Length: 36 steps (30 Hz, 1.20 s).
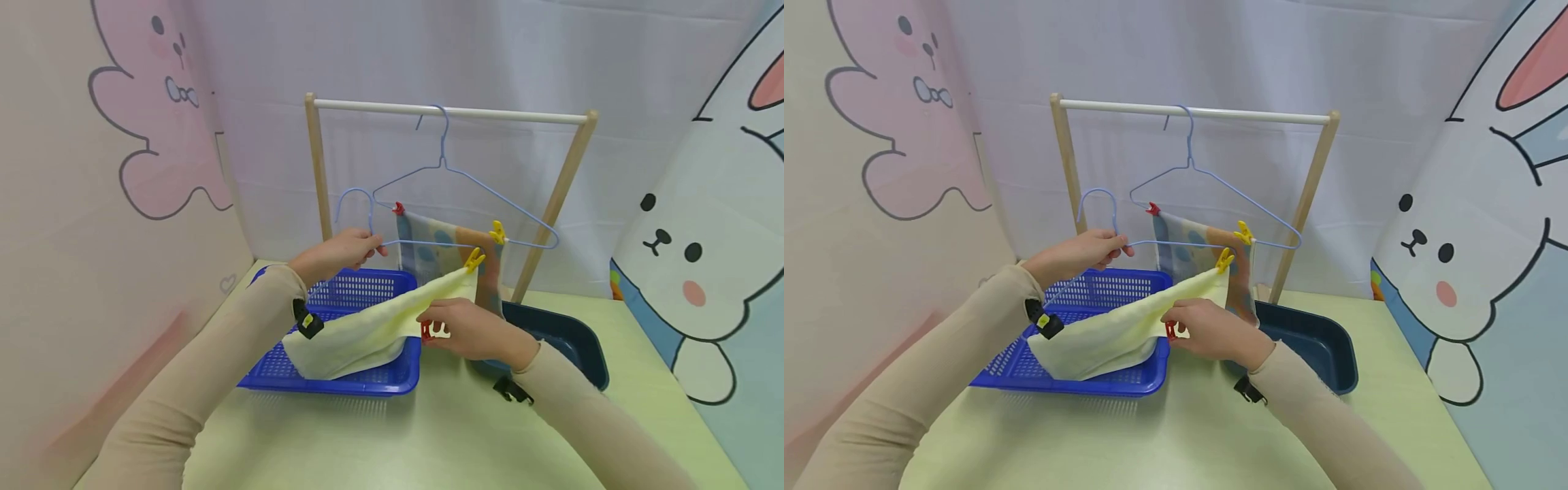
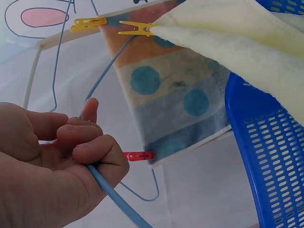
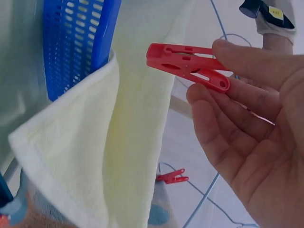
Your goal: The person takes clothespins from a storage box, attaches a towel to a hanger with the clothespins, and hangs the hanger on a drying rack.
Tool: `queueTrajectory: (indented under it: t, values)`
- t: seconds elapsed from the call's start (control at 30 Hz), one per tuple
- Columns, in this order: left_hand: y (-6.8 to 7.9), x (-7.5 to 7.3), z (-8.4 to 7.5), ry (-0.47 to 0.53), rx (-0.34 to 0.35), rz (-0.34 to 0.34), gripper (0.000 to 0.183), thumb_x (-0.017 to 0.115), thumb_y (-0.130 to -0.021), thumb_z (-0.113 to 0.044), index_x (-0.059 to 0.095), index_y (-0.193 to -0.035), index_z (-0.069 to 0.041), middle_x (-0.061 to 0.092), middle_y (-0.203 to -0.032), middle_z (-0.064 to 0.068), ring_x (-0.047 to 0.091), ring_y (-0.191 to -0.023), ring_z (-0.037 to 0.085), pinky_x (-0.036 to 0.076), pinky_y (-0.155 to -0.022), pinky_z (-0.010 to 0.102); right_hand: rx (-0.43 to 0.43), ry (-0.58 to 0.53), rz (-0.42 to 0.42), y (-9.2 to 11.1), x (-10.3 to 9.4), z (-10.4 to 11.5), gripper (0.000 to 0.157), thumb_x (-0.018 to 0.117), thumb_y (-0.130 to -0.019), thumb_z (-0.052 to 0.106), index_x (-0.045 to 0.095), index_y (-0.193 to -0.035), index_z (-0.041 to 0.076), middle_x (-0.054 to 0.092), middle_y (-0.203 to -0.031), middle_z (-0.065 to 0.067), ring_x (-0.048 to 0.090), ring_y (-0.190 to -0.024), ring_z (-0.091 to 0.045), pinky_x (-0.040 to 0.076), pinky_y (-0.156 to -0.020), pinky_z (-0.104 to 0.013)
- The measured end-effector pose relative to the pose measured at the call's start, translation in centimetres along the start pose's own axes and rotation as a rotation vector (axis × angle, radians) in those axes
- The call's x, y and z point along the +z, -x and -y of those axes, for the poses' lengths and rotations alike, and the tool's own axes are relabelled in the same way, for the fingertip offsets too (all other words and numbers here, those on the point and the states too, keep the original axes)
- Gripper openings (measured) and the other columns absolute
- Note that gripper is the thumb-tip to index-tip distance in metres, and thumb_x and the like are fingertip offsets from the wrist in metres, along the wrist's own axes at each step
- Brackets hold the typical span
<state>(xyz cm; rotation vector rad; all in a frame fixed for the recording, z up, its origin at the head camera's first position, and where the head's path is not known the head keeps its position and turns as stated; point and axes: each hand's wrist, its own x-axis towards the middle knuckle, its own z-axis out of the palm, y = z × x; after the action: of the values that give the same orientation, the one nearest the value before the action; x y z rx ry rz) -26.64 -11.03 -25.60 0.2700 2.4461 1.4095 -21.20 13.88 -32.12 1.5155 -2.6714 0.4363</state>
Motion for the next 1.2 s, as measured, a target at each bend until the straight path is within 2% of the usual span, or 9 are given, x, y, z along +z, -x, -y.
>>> queueTrajectory:
  t: [0.13,0.37,0.6,0.7,0.83,0.97,1.2]
  values:
    - [-0.3,-0.2,0.2,0.026,0.001,0.006,0.034,0.037,-0.104,-0.026,0.058,-0.099,0.0,0.039,-0.069,0.003,0.032,-0.056,0.013,0.031,-0.061,0.027,-0.012,-0.016,-0.006,-1.0,0.5,0.6,0.028,0.071,-0.086,0.02,0.065,-0.11,0.007,0.062,-0.097,0.001,0.06,-0.083,-0.013,0.049,-0.071,-0.023]
    - [-0.7,-0.3,0.5,0.079,-0.002,0.059,0.033,0.037,-0.104,-0.024,0.057,-0.095,0.001,0.042,-0.072,0.003,0.033,-0.058,0.012,0.032,-0.058,0.024,-0.025,-0.034,0.009,-2.6,1.0,1.5,0.029,0.07,-0.087,0.02,0.064,-0.112,0.007,0.062,-0.1,0.001,0.06,-0.086,-0.013,0.049,-0.073,-0.023]
    - [-0.6,0.0,0.5,0.07,-0.003,0.097,0.033,0.036,-0.104,-0.022,0.054,-0.087,-0.001,0.042,-0.072,0.004,0.033,-0.058,0.012,0.032,-0.059,0.024,-0.052,-0.026,-0.021,-4.2,1.5,2.2,0.031,0.071,-0.086,0.02,0.066,-0.113,0.005,0.062,-0.096,0.0,0.059,-0.08,-0.012,0.048,-0.069,-0.021]
    - [-0.6,-0.1,0.8,0.07,0.011,0.118,0.033,0.036,-0.104,-0.022,0.051,-0.083,-0.002,0.047,-0.08,0.006,0.034,-0.058,0.013,0.032,-0.06,0.024,-0.065,-0.023,-0.032,-4.8,1.7,2.6,0.032,0.07,-0.087,0.021,0.065,-0.114,0.005,0.063,-0.097,0.001,0.059,-0.079,-0.012,0.047,-0.068,-0.022]
    - [-0.7,0.0,1.0,0.071,0.013,0.139,0.032,0.035,-0.104,-0.022,0.047,-0.082,-0.003,0.05,-0.089,0.008,0.034,-0.059,0.013,0.033,-0.062,0.025,-0.074,-0.033,-0.043,-5.3,1.8,2.9,0.032,0.07,-0.087,0.022,0.066,-0.114,0.006,0.064,-0.098,0.002,0.059,-0.082,-0.01,0.048,-0.071,-0.021]
    - [-0.9,0.1,1.1,0.091,0.002,0.163,0.031,0.032,-0.105,-0.022,0.045,-0.085,-0.003,0.048,-0.089,0.008,0.033,-0.06,0.014,0.032,-0.063,0.026,-0.085,-0.041,-0.055,-5.8,2.1,3.2,0.029,0.071,-0.087,0.021,0.067,-0.111,0.006,0.065,-0.097,0.001,0.06,-0.083,-0.009,0.048,-0.071,-0.021]
    - [-1.0,0.1,1.3,0.137,-0.001,0.194,0.03,0.029,-0.105,-0.021,0.041,-0.087,-0.002,0.049,-0.099,0.009,0.029,-0.06,0.014,0.031,-0.064,0.026,-0.095,-0.028,-0.077,-6.7,2.5,3.7,0.024,0.07,-0.087,0.025,0.068,-0.105,0.01,0.067,-0.096,0.002,0.061,-0.083,-0.008,0.048,-0.073,-0.021]
